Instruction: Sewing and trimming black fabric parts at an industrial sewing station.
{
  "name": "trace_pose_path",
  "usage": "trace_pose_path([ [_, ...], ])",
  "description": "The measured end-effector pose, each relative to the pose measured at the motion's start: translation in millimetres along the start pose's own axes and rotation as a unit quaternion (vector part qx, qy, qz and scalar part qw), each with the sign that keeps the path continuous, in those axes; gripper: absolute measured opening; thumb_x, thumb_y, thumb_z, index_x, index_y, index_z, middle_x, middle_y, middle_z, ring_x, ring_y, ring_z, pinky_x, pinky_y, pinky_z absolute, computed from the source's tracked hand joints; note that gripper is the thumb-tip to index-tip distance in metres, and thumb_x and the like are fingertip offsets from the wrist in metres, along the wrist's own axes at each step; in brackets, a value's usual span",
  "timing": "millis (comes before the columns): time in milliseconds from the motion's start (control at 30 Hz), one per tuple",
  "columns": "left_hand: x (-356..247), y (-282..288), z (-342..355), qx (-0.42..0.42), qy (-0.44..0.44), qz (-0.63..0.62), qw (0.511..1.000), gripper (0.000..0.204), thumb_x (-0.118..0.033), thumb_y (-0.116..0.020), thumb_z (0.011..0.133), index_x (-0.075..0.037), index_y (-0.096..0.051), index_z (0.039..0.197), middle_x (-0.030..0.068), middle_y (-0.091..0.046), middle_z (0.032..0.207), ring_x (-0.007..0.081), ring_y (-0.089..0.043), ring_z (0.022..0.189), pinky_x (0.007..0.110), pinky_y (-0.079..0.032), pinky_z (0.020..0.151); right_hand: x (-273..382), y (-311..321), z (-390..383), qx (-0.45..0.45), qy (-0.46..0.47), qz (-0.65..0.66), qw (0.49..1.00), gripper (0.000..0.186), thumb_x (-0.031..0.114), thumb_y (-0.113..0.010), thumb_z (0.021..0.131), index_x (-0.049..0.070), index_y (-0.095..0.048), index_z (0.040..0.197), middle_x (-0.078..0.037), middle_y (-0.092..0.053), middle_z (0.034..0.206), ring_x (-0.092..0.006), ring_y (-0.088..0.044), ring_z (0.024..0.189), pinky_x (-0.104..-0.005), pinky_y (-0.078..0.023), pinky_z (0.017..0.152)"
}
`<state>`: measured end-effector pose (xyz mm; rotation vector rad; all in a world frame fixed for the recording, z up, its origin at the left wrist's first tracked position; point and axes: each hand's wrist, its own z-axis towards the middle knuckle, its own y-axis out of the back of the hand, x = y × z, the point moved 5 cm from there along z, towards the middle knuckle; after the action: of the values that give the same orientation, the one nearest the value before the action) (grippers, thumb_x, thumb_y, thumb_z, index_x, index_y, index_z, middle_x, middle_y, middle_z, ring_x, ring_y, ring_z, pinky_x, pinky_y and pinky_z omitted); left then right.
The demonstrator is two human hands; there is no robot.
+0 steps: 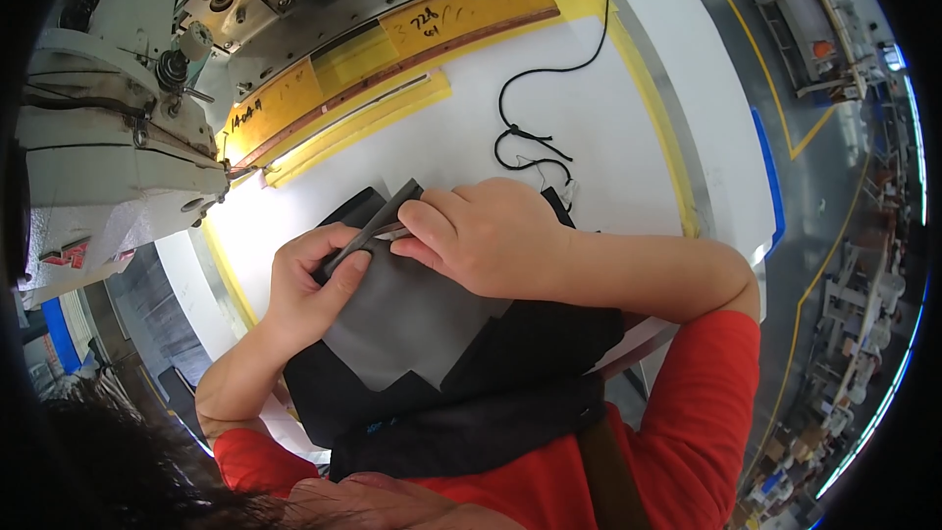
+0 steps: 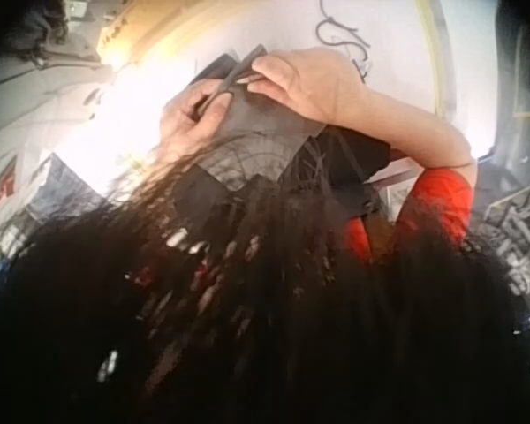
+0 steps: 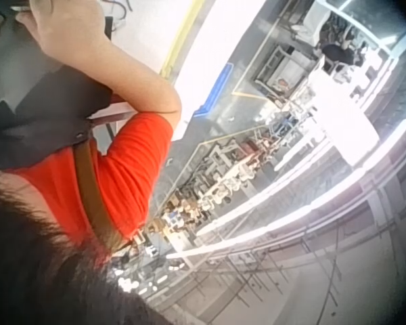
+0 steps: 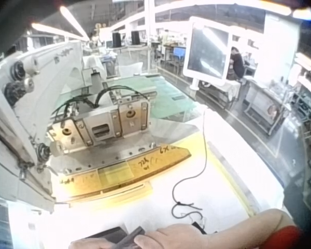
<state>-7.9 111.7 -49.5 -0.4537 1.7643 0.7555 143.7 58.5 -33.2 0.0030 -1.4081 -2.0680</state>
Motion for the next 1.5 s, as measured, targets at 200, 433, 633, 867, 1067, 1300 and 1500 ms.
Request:
trace_pose_path([
  [200, 1, -1, -1, -0.009, 0.017, -0.039, 0.999, 0.017, -0.003, -0.056, 0.080, 0.000, -0.060, 0.096, 0.0064, -0.059, 0.078, 0.0098, -0.052, 0.067, 0.022, -0.042, 0.062, 0, -2, -2, 0.008, 0.002, -0.023, 1.000, 0.025, 0.029, -0.062, 0.077, 0.008, -0.049, 0.079, -0.002, -0.047, 0.062, -0.0158, -0.051, 0.048, -0.0281, -0.040, 0.040],
  [433, 3, -1, 0, -0.004, 0.017, -0.045, 0.999, 0.018, -0.002, -0.055, 0.079, 0.000, -0.060, 0.096, 0.0061, -0.059, 0.078, 0.0092, -0.052, 0.067, 0.022, -0.041, 0.061, 0, -5, -4, 0.036, 0.007, -0.019, 0.999, 0.030, 0.024, -0.068, 0.072, 0.005, -0.050, 0.087, -0.003, -0.051, 0.066, -0.0165, -0.053, 0.050, -0.0277, -0.040, 0.043],
  [633, 2, -1, 0, 0.004, 0.009, -0.015, 1.000, 0.013, -0.001, -0.056, 0.078, 0.001, -0.061, 0.090, 0.0057, -0.057, 0.073, 0.0099, -0.050, 0.063, 0.022, -0.040, 0.058, 2, -6, -3, 0.040, 0.009, -0.030, 0.999, 0.030, 0.024, -0.068, 0.072, 0.005, -0.050, 0.087, -0.003, -0.051, 0.066, -0.0162, -0.053, 0.050, -0.0276, -0.040, 0.042],
  [867, 0, -1, 1, -0.001, -0.024, -0.009, 1.000, 0.011, 0.000, -0.057, 0.078, 0.001, -0.060, 0.088, 0.0063, -0.055, 0.070, 0.0116, -0.049, 0.061, 0.022, -0.039, 0.057, 3, -9, -3, 0.040, 0.010, -0.021, 0.999, 0.029, 0.024, -0.067, 0.072, 0.006, -0.050, 0.087, -0.002, -0.050, 0.064, -0.0162, -0.052, 0.049, -0.0276, -0.040, 0.041],
  [1067, -4, 0, 2, 0.037, -0.029, -0.007, 0.999, 0.012, -0.001, -0.054, 0.081, 0.001, -0.060, 0.091, 0.0011, -0.055, 0.079, 0.0062, -0.046, 0.069, 0.020, -0.037, 0.062, -1, -4, -2, 0.027, 0.003, 0.012, 1.000, 0.034, 0.025, -0.068, 0.072, 0.006, -0.051, 0.093, -0.003, -0.055, 0.065, -0.0169, -0.055, 0.050, -0.0277, -0.041, 0.042],
  [1300, -6, 4, 3, 0.054, 0.065, -0.051, 0.995, 0.018, 0.000, -0.054, 0.079, 0.001, -0.059, 0.096, 0.0036, -0.059, 0.081, 0.0062, -0.049, 0.068, 0.021, -0.041, 0.062, -30, 0, 3, 0.081, -0.232, 0.262, 0.933, 0.024, 0.017, -0.069, 0.075, 0.003, -0.057, 0.090, -0.003, -0.051, 0.058, -0.0097, -0.048, 0.049, -0.0234, -0.039, 0.046],
  [1500, -6, 5, 4, 0.048, 0.015, -0.006, 0.999, 0.017, -0.001, -0.056, 0.078, 0.000, -0.058, 0.095, 0.0032, -0.058, 0.076, 0.0064, -0.050, 0.066, 0.021, -0.041, 0.060, -25, -7, 2, 0.081, -0.237, 0.327, 0.911, 0.024, 0.024, -0.065, 0.078, 0.004, -0.052, 0.080, -0.006, -0.052, 0.061, -0.0194, -0.052, 0.051, -0.0283, -0.041, 0.049],
])
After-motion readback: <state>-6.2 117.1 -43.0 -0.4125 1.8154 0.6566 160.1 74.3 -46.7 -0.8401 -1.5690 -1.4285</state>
